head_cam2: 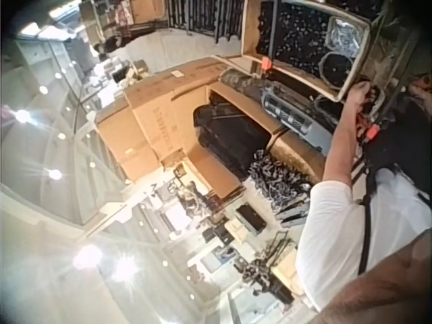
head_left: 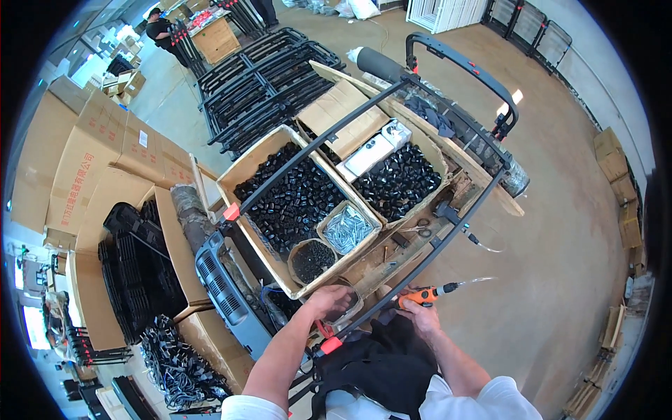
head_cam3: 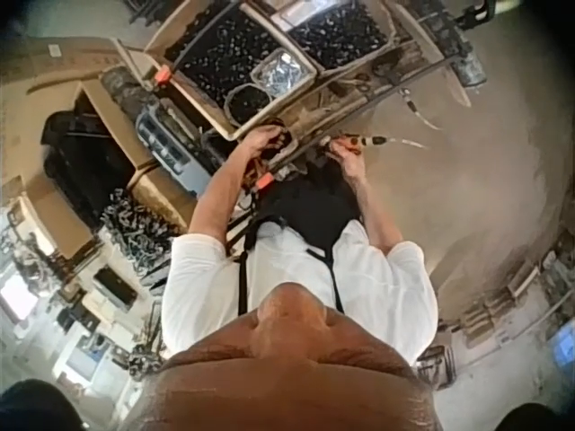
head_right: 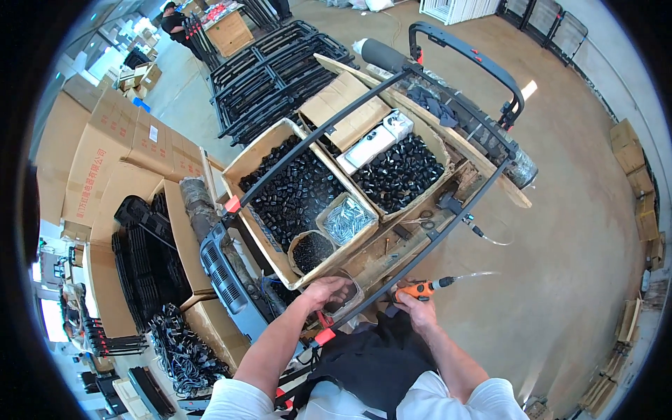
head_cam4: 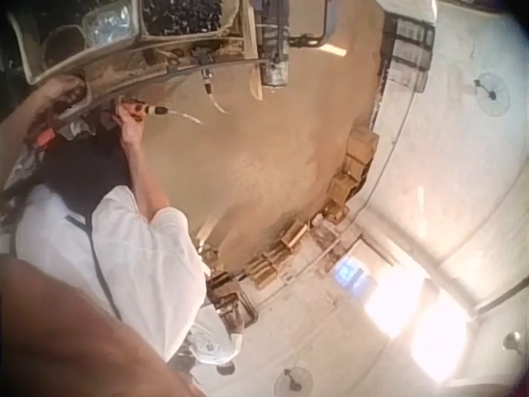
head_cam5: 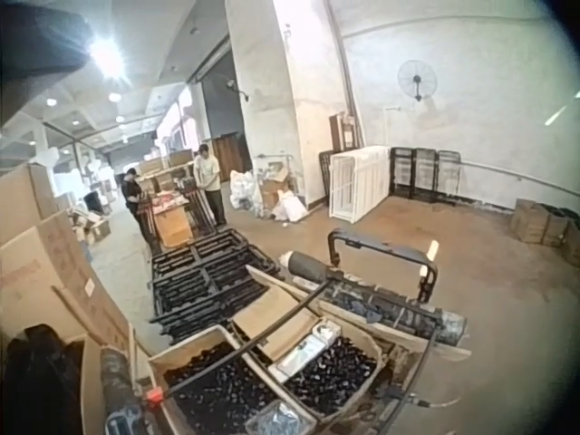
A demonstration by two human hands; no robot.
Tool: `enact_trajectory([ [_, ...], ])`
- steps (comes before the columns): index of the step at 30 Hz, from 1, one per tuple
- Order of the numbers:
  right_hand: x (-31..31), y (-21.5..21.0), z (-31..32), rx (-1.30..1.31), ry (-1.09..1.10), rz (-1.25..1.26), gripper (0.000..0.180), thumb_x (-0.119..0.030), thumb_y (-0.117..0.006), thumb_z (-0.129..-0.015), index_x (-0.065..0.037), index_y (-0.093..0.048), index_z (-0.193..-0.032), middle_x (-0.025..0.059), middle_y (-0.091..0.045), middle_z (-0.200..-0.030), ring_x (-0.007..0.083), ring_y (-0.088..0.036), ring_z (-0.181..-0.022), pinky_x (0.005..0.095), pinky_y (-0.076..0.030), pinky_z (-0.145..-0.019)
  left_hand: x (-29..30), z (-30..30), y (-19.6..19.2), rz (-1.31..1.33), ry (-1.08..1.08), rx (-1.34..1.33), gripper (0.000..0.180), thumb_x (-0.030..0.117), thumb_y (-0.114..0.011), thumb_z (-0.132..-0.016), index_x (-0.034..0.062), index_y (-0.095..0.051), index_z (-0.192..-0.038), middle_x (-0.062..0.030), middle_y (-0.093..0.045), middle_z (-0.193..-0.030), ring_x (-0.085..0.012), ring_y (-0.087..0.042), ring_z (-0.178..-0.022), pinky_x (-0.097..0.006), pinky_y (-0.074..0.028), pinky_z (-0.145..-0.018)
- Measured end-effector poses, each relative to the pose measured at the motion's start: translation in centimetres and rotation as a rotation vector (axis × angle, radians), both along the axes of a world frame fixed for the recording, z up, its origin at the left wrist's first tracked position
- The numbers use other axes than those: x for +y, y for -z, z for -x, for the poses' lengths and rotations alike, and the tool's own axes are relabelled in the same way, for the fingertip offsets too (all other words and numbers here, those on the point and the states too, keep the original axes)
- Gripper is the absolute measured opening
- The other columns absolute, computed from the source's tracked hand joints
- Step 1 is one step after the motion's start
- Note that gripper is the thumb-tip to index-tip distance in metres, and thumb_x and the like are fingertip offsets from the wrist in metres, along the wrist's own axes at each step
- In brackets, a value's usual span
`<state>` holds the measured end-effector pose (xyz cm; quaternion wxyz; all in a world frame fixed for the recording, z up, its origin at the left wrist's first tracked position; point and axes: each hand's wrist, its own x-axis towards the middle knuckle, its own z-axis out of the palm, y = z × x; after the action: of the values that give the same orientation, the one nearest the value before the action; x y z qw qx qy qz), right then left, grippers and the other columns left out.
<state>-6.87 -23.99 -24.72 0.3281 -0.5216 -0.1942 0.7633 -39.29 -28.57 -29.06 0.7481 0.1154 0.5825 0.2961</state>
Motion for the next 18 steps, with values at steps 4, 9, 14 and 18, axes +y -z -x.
enact_trajectory([
  [4, 1.1, -7.6, -2.4, -0.269, -0.279, -0.497, 0.057, -0.005, -0.084, -0.087, 0.0, -0.054, -0.136, 0.0156, -0.07, -0.129, 0.0228, -0.068, -0.119, 0.0408, -0.057, -0.103, -0.2, -0.3, -2.7, -0.061, 0.019, 0.02, 0.03, 0.021, -0.064, -0.108, 0.0033, -0.067, -0.132, -0.0017, -0.068, -0.095, -0.0109, -0.063, -0.08, -0.024, -0.053, -0.068],
  [9, 3.9, -18.7, -1.5, -0.095, -0.379, -0.635, 0.055, -0.004, -0.083, -0.087, 0.001, -0.055, -0.135, 0.018, -0.069, -0.13, 0.0244, -0.068, -0.12, 0.0399, -0.056, -0.105, -1.4, -0.8, -6.2, -0.158, -0.103, 0.145, 0.023, 0.022, -0.067, -0.107, 0.0012, -0.066, -0.116, -0.0036, -0.066, -0.091, -0.0094, -0.058, -0.072, -0.024, -0.046, -0.058],
  [14, 6.8, -18.4, 2.3, 0.092, -0.399, -0.823, 0.055, -0.002, -0.081, -0.087, 0.002, -0.054, -0.135, 0.0198, -0.069, -0.13, 0.0263, -0.067, -0.122, 0.0426, -0.054, -0.108, -2.4, -1.7, -10.8, -0.227, -0.484, -0.012, 0.029, 0.023, -0.066, -0.107, 0.0006, -0.067, -0.125, -0.0006, -0.067, -0.097, -0.008, -0.059, -0.077, -0.023, -0.051, -0.065],
  [18, 8.1, -18.4, 7.0, 0.19, -0.555, -0.938, 0.053, -0.001, -0.079, -0.088, 0.001, -0.054, -0.134, 0.0186, -0.069, -0.13, 0.0248, -0.067, -0.12, 0.0412, -0.053, -0.108, -3.8, -3.2, -13.4, -0.34, -0.866, -0.09, 0.023, 0.024, -0.067, -0.107, 0.0034, -0.068, -0.118, 0.0017, -0.062, -0.092, -0.0072, -0.055, -0.074, -0.021, -0.044, -0.06],
])
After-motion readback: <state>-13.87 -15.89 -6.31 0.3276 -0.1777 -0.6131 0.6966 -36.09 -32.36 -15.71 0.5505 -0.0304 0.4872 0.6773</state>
